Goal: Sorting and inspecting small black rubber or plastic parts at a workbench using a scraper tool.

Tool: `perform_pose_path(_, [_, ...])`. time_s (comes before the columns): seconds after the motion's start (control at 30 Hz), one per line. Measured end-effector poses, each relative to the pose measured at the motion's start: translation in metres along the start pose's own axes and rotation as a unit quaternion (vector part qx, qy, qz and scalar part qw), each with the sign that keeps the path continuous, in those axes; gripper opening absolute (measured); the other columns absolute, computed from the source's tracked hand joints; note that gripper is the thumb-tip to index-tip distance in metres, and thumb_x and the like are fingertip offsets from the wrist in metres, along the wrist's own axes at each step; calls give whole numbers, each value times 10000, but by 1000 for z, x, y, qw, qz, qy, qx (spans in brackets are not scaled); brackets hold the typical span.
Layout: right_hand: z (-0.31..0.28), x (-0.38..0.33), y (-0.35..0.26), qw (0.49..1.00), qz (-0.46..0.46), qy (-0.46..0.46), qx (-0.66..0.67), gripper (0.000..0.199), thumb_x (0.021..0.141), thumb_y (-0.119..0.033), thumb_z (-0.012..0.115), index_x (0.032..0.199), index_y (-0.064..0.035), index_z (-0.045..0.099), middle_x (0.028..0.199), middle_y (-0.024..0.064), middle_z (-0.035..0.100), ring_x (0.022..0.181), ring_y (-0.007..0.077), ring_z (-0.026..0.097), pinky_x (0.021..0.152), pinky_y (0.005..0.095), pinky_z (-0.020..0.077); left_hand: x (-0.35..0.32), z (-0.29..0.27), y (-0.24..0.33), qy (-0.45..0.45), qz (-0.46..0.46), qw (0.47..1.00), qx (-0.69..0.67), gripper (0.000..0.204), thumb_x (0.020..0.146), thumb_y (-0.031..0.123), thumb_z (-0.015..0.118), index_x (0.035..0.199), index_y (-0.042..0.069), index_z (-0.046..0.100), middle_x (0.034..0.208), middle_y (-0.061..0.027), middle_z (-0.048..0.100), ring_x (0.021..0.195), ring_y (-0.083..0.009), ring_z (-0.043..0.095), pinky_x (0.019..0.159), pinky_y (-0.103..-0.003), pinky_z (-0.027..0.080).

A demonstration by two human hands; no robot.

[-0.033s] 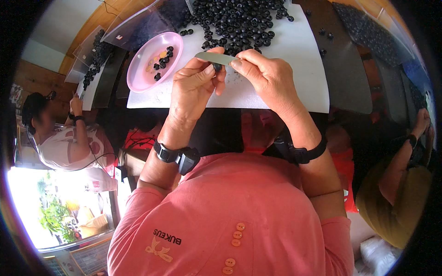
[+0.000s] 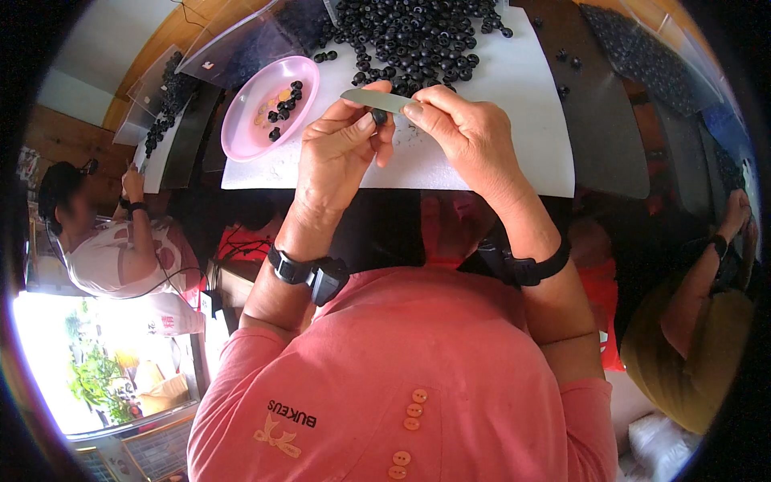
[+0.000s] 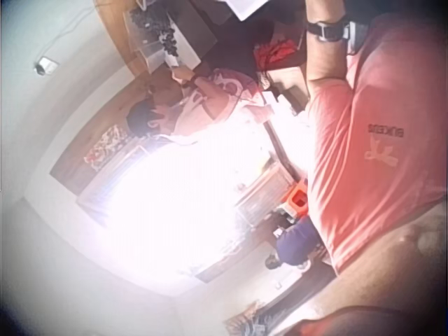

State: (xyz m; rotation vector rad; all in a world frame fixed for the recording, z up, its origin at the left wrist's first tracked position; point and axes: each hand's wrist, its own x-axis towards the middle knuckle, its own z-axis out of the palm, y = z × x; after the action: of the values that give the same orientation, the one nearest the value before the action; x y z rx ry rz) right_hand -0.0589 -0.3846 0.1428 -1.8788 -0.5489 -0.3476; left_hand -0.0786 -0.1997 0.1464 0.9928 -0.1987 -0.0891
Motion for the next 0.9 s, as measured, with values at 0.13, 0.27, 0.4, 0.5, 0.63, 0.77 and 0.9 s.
perform_pose_path(0.13, [-1, 1, -1, 1000, 20, -10, 11, 247, 943, -276, 641, 951, -31, 678, 610, 40, 538, 530, 109, 485, 504, 271, 390, 0, 0, -1, -3, 7, 1000, -11, 298, 936, -26, 547, 1225, -61, 607, 908, -93, 624, 761, -178, 597, 572, -291, 502])
perform_pose_path(0.27, [-1, 1, -2, 1000, 12, -8, 9, 245, 945, -273, 639, 953, -31, 677, 611, 42, 539, 528, 112, 484, 507, 274, 395, 0, -1, -1, -7, 6, 1000, -20, 292, 937, -23, 548, 1219, -64, 608, 913, -99, 625, 766, -186, 600, 569, -294, 507])
perform_pose_path(0.4, [-1, 1, 0, 1000, 6, -9, 1, 242, 946, -269, 637, 951, -31, 675, 614, 49, 546, 527, 117, 491, 510, 278, 400, -1, -2, -2, -3, 4, 1000, -28, 286, 937, -22, 550, 1213, -66, 610, 917, -102, 625, 771, -190, 603, 569, -297, 510])
perform_pose_path(0.5, [0, 1, 0, 1000, 2, -7, -1, 240, 947, -270, 636, 952, -33, 676, 617, 55, 554, 527, 124, 500, 512, 280, 403, -1, -2, -2, 9, 5, 999, -32, 285, 944, -10, 546, 1216, -71, 605, 922, -107, 628, 777, -192, 605, 570, -303, 510])
perform_pose_path(0.63, [0, 2, 1, 1000, -13, -6, -11, 236, 947, -273, 633, 954, -41, 679, 622, 64, 571, 527, 142, 523, 516, 287, 412, -1, 0, -2, -6, -1, 999, -39, 292, 958, 10, 533, 1230, -77, 591, 933, -115, 632, 784, -192, 608, 580, -308, 511])
perform_pose_path(0.77, [2, 2, 3, 1000, -22, -1, -15, 232, 948, -275, 630, 954, -49, 682, 621, 64, 574, 526, 154, 536, 515, 291, 412, -3, 2, 0, -3, -4, 1000, -23, 298, 962, 8, 519, 1240, -77, 585, 927, -112, 634, 785, -187, 609, 592, -306, 508])
perform_pose_path(0.9, [2, 2, 4, 999, -25, -6, -26, 231, 952, -282, 621, 948, -61, 685, 583, 65, 537, 500, 162, 518, 497, 303, 396, -3, 1, 1, -4, 0, 1000, -5, 303, 962, 5, 514, 1246, -75, 583, 919, -105, 633, 778, -180, 607, 593, -302, 503])
